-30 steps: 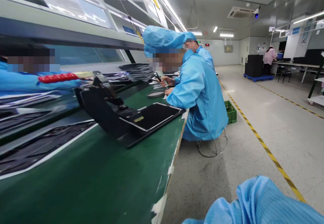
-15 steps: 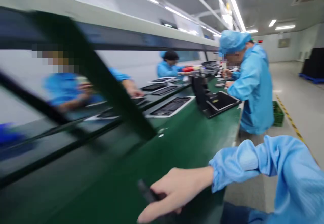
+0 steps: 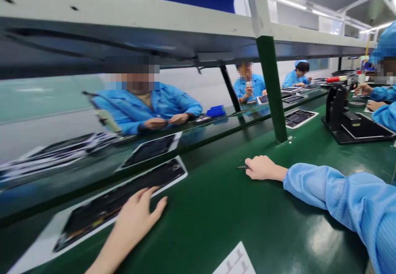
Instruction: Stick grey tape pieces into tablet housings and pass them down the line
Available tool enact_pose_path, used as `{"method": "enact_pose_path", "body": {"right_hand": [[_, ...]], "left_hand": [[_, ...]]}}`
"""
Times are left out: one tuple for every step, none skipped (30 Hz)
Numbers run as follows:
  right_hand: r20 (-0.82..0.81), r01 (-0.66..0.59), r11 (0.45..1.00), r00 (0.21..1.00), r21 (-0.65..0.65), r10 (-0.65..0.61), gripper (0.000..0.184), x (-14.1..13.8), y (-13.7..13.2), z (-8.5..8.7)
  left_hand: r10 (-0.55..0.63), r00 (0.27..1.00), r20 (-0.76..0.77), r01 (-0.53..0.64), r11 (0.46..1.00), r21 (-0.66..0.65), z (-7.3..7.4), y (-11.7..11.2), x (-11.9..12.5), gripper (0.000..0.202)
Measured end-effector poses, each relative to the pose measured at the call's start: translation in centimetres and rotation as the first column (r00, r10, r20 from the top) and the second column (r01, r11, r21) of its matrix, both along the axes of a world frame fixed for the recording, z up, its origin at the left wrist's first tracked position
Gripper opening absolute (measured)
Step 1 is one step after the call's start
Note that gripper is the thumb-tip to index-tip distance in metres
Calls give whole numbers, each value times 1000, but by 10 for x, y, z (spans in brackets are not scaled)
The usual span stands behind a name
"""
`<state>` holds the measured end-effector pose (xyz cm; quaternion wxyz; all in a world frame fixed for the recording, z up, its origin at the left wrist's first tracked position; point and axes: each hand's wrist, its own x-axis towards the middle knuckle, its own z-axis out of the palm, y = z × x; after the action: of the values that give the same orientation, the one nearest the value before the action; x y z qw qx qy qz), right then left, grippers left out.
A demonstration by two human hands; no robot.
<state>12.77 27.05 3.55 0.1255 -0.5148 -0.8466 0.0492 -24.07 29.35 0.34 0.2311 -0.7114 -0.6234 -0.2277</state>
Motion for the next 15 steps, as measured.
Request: {"method": "enact_pose_path", "body": {"right_hand": [[15,3,1000,1000,13,-3,28,-3,6,-1],[28,6,1000,1000,25,-7,28,-7,11,-2],[39,9,999,999,34,-11,28,-10,16,-2],[50,11,999,999,40,-13,28,-12,20,-2],[58,11,999,998,44,-13,29,-15,25,-2],[64,9,999,998,47,-12,29,-17,28,-2],[67,4,999,998,47,-8,29,-19,32,-2],[69,-1,999,998,47,-2,29,-21,35,-2],[67,-10,999,998,45,7,29,-22,38,-3],[64,-20,999,998,44,17,29,-23,40,-4],[59,-32,999,998,42,30,29,-24,42,-5],[53,-46,998,998,42,44,29,-25,43,-6],[47,-60,997,997,42,58,29,-27,43,-7],[41,-73,996,997,42,71,29,-28,44,-9],[35,-83,996,996,44,82,29,-29,44,-10]], "left_hand": [[3,1000,12,-3,1000,-26,-3,1,-2,25],[2,1000,26,-1,999,-49,-5,2,-3,25],[0,999,43,3,998,-69,-7,1,-3,26],[1,998,61,4,996,-85,-7,0,-2,27],[2,997,80,6,995,-98,-8,-2,1,28],[4,995,100,7,994,-109,-8,-5,5,29],[6,993,119,8,993,-120,-8,-8,9,29],[9,991,136,9,992,-129,-9,-12,14,29],[10,988,151,11,990,-137,-10,-17,20,28],[11,986,165,13,990,-143,-12,-22,26,28],[12,984,179,15,989,-145,-14,-27,33,27],[14,981,193,13,990,-139,-15,-33,39,27],[17,978,208,10,992,-125,-16,-39,46,27],[17,974,226,6,995,-103,-14,-45,52,26],[16,969,247,2,997,-72,-11,-51,57,26]]}}
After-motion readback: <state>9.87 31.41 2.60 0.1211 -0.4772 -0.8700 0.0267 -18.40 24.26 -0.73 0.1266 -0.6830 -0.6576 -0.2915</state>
